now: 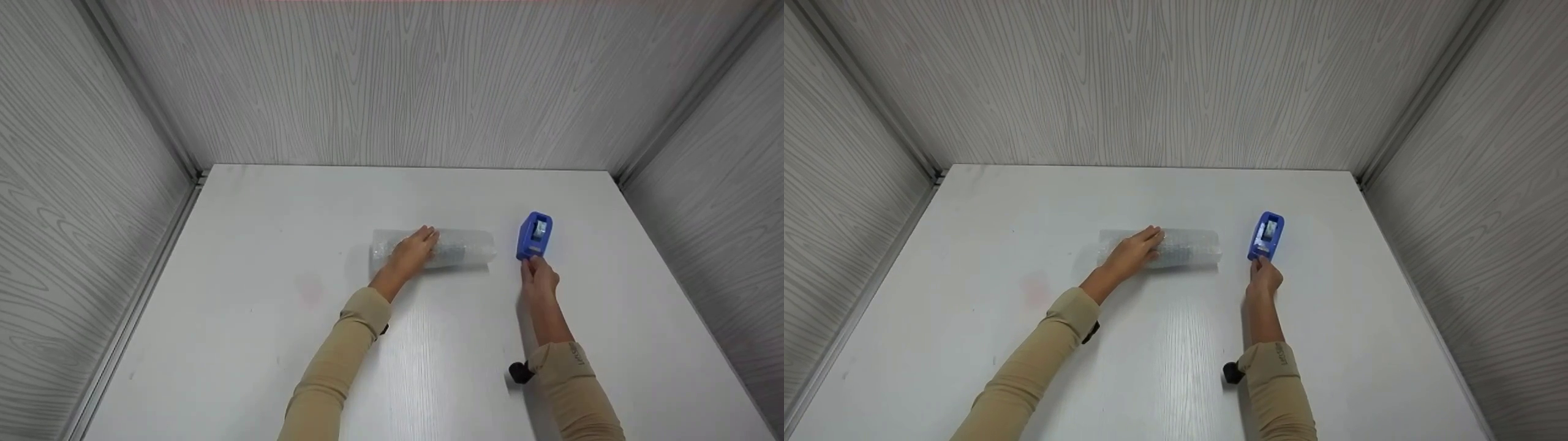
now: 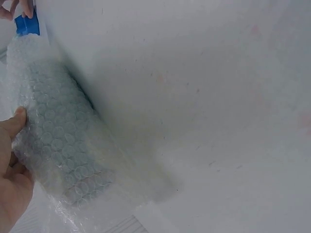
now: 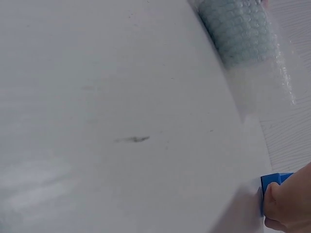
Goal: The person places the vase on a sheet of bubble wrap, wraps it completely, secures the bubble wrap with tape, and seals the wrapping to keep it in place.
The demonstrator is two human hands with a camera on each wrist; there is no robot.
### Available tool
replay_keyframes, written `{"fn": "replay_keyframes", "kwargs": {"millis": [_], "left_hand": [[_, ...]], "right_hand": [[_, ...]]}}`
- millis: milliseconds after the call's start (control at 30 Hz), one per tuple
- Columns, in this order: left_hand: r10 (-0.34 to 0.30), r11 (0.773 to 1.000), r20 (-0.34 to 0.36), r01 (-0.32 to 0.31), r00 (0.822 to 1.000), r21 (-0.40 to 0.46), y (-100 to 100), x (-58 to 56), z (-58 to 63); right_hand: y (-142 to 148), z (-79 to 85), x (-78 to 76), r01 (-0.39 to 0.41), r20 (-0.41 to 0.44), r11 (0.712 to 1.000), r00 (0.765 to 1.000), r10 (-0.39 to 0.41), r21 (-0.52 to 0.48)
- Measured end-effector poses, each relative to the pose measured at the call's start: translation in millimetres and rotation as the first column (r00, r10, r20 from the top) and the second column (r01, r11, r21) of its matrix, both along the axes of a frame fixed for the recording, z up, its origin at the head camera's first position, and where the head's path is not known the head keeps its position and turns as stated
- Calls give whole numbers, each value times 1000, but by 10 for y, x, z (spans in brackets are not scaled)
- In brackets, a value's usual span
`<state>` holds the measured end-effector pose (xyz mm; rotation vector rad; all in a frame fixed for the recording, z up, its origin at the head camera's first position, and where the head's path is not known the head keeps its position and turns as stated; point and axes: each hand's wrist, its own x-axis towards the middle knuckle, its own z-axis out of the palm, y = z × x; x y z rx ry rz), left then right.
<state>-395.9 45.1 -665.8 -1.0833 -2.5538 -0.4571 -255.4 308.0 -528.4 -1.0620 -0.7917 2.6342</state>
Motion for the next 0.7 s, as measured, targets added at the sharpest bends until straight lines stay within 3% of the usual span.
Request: {"fn": "replay_keyframes", "kwargs": {"millis": [67,167,200,267,333,400,700], "left_hand": [[1,1000,73,-1,997,-3,-42,272,420],[38,999,130,-34,991,-27,-156,893,1326],[49,998,162,-44,986,-38,-177,1026,1534],[56,998,154,-51,986,-40,-182,1074,1613],[51,998,145,-46,988,-36,-190,1090,1616],[45,999,155,-40,987,-35,-176,1027,1520],[52,998,138,-48,989,-32,-168,1024,1518]], "right_hand": [[-2,0,3,4,9,1000,1000,-4,-1],[-6,3,5,7,12,1000,1000,-7,-6],[-7,3,7,6,17,1000,1000,-6,-6],[-8,5,14,5,21,1000,1000,-5,-13],[-4,7,17,-4,41,1000,999,4,-6],[3,9,17,-16,64,1000,998,16,2],[104,-7,5,-112,128,994,985,112,-6]]}}
